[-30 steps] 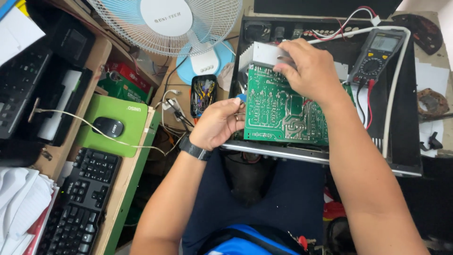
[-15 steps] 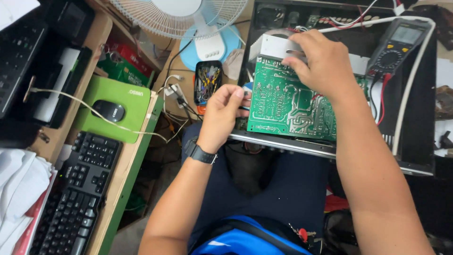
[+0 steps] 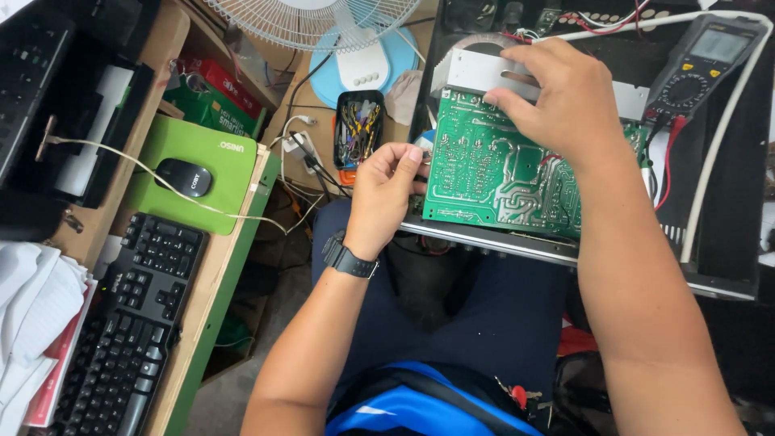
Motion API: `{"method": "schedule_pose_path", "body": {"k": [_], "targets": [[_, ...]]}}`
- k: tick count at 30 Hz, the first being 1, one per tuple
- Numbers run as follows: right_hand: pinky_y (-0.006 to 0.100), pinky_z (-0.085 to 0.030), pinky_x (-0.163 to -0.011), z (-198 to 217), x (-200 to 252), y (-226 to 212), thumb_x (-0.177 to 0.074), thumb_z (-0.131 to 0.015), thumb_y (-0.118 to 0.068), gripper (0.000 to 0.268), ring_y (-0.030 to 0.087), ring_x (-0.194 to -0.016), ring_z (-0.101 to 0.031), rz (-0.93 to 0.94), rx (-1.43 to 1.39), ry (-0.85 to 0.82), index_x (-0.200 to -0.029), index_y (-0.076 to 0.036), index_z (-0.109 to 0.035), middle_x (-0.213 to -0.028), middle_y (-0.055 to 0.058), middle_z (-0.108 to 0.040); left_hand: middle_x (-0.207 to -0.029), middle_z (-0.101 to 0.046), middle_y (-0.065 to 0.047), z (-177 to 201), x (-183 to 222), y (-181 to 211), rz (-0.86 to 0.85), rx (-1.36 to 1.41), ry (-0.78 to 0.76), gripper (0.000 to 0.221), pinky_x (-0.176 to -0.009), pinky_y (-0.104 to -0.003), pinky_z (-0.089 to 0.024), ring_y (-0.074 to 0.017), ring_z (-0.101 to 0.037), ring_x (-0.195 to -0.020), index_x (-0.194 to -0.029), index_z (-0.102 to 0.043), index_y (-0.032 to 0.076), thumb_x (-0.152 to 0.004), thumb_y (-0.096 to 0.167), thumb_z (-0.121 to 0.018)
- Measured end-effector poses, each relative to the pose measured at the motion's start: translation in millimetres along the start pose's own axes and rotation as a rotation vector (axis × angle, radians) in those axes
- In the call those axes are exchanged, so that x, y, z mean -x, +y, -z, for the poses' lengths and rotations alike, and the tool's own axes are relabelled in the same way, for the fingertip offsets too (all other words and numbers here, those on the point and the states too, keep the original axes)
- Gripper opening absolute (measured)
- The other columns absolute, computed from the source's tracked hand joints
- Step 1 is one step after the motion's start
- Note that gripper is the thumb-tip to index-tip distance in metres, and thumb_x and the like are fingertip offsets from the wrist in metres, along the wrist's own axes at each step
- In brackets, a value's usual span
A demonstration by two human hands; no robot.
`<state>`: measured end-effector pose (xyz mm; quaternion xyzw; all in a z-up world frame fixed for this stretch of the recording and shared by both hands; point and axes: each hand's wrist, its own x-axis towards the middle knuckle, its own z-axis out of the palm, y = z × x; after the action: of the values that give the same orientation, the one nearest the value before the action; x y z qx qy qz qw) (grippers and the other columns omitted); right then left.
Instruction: Soldering and inspecting components on a printed circuit board during an electronics repair task.
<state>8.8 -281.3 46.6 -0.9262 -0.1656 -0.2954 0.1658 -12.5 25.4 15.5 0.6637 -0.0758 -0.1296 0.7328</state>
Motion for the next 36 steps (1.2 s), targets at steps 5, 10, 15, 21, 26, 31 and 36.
{"method": "schedule_pose_path", "body": {"k": [5,10,15,21,26,31,36], "targets": [[0.046,-0.064,-0.091,4.5,-1.6,-7.9,-0.107,-0.104,-0.024,0.046,0.030,-0.109,-0.084,-0.017,-0.062,0.013,-0.142,-0.001,-0.087,-0.132,0.014,-0.083,-0.104,-0.075,-0.003,-0.5,-2.6,-6.3,-0.016,0.044,0.010,0.023,-0.078,-0.030,-0.074,-0.0125,-0.076,-0.100,-0.117,-0.077,0.007,-0.114,0.029,-0.071],[0.037,-0.061,-0.069,13.3,-5.6,-20.2,-0.106,-0.106,-0.015,0.045,0.032,-0.113,-0.086,-0.065,-0.171,0.005,-0.143,0.001,-0.086,-0.143,0.019,-0.078,-0.108,-0.078,-0.005,1.0,-3.9,-5.9,-0.003,0.086,0.016,0.022,-0.076,-0.029,-0.073,-0.0141,-0.076,-0.101,-0.115,-0.075,0.008,-0.114,0.029,-0.071],[0.048,-0.073,-0.109,16.8,-12.0,-30.1,-0.107,-0.101,0.010,0.045,0.038,-0.118,-0.071,-0.019,-0.331,0.149,-0.146,0.012,-0.080,-0.130,0.027,-0.065,-0.105,-0.078,-0.007,3.8,-4.6,-5.1,-0.003,0.134,0.021,0.023,-0.074,-0.030,-0.073,-0.0165,-0.079,-0.099,-0.117,-0.075,0.007,-0.114,0.030,-0.071],[0.034,-0.051,-0.075,19.2,-11.2,-42.1,-0.118,-0.085,0.020,0.015,0.023,-0.092,-0.064,-0.054,-0.364,0.159,-0.123,0.006,-0.087,-0.114,0.019,-0.078,-0.105,-0.078,-0.009,4.4,-3.0,-5.9,-0.026,0.196,0.072,0.023,-0.081,-0.034,-0.076,-0.0182,-0.079,-0.100,-0.114,-0.075,0.006,-0.114,0.028,-0.070],[0.034,-0.054,-0.072,42.3,-15.3,-107.7,-0.112,-0.081,0.002,0.013,0.017,-0.080,-0.065,-0.268,-0.599,-0.132,-0.121,-0.004,-0.087,-0.104,0.015,-0.077,-0.099,-0.081,-0.004,0.3,7.0,14.9,-0.181,0.012,0.147,0.020,-0.083,-0.030,-0.069,-0.0103,-0.076,-0.100,-0.110,-0.078,0.008,-0.116,0.026,-0.070],[0.033,-0.051,-0.061,36.9,6.1,-136.9,-0.109,-0.078,-0.003,0.012,0.011,-0.074,-0.064,-0.382,-0.784,-0.127,-0.119,-0.006,-0.085,-0.089,0.014,-0.075,-0.088,-0.078,-0.004,-11.1,21.7,28.7,-0.326,-0.041,0.129,0.015,-0.074,-0.029,-0.065,-0.0063,-0.071,-0.093,-0.109,-0.082,0.007,-0.116,0.018,-0.075],[0.025,-0.046,-0.055,34.5,30.2,-138.4,-0.110,-0.076,-0.006,0.009,0.007,-0.062,-0.055,-0.525,-0.804,-0.096,-0.113,-0.008,-0.084,-0.067,0.001,-0.060,-0.083,-0.075,-0.003,-21.6,34.3,37.6,-0.451,-0.207,0.080,0.014,-0.072,-0.031,-0.064,-0.0173,-0.078,-0.083,-0.107,-0.085,0.012,-0.113,0.022,-0.078]]}}
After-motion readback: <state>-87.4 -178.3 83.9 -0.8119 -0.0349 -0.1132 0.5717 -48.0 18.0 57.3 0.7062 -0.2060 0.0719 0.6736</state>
